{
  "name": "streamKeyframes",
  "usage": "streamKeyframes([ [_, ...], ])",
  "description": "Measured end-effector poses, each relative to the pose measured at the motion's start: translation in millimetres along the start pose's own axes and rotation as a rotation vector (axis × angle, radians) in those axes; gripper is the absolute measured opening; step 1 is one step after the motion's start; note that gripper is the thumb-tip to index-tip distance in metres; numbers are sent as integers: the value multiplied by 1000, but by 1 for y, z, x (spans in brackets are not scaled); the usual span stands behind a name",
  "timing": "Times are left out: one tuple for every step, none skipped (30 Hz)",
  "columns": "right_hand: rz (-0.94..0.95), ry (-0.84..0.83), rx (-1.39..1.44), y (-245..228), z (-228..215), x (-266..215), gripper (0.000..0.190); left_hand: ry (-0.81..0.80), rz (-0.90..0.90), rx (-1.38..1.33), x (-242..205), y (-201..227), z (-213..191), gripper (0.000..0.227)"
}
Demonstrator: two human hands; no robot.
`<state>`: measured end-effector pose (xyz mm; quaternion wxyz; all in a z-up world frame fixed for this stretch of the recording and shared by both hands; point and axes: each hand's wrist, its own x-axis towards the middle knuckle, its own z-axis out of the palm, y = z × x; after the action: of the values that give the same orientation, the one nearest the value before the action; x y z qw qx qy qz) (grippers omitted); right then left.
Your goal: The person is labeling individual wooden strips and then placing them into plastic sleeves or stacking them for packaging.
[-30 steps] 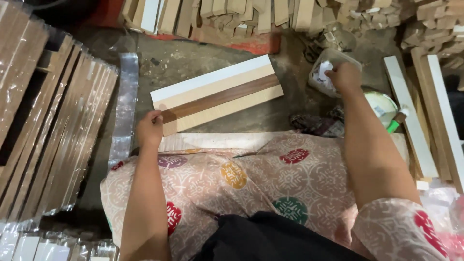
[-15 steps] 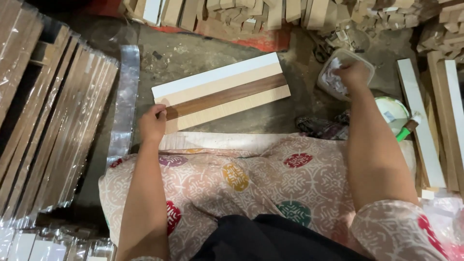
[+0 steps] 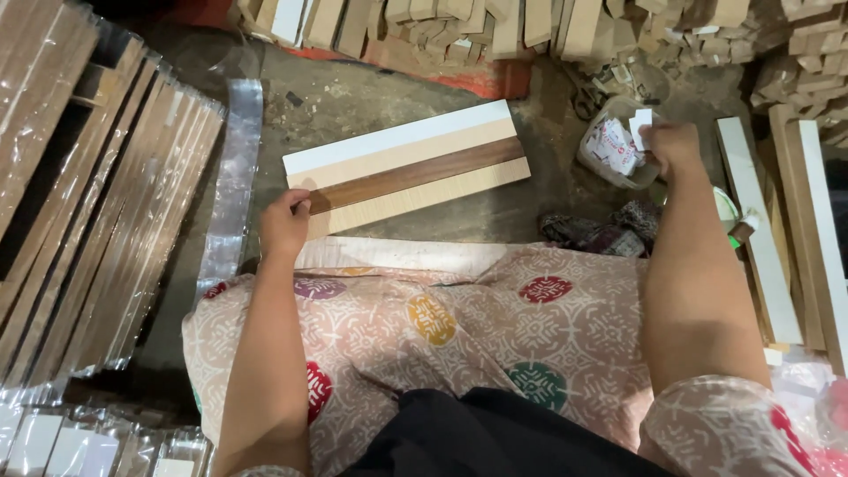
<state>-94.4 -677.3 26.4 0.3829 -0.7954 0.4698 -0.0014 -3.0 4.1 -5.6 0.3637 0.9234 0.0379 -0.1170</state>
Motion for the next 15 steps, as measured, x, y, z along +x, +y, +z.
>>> streamKeyframes([
  [-13, -14, -28, 5, 0, 11, 30, 0, 3, -11, -1, 1, -1, 24],
  [-26, -28, -57, 11, 0, 22, 30, 0, 6, -22, -2, 3, -1, 24],
  [-26, -27, -57, -5, -4, 10, 30, -1, 7, -22, 1, 3, 0, 24],
  [15, -98, 121, -19, -7, -4, 26, 23, 55, -17, 1, 1, 1, 24],
  [56, -167, 299, -34, -10, -18, 30, 47, 104, -12, 0, -1, 1, 24],
  [48, -171, 296, -45, -11, -33, 30, 54, 100, -17, -1, 0, 13, 24],
  [-32, -219, 334, -56, -12, -49, 14, 81, 218, -186, -3, 0, 23, 19],
  [-122, -273, 372, -73, -11, -62, 8, 119, 338, -355, -2, 1, 30, 16],
  [-139, -281, 370, -89, -11, -91, 8, 138, 336, -359, -22, 22, 48, 16],
  [-288, -289, 323, -104, -10, -121, 14, -54, 393, -634, -42, 43, 66, 13],
  [-437, -294, 276, -117, -8, -152, 21, -253, 449, -906, -61, 63, 84, 10],
  [-450, -314, 269, -121, -3, -170, 21, -229, 441, -909, -94, 105, 71, 10],
  [-592, -293, 161, -124, 1, -189, 23, -449, 337, -800, -129, 149, 57, 34],
  [-738, -270, 53, -128, 5, -207, 24, -665, 233, -688, -167, 191, 42, 58],
  [-756, -288, 49, -130, 13, -232, 24, -641, 226, -697, -182, 200, 54, 58],
])
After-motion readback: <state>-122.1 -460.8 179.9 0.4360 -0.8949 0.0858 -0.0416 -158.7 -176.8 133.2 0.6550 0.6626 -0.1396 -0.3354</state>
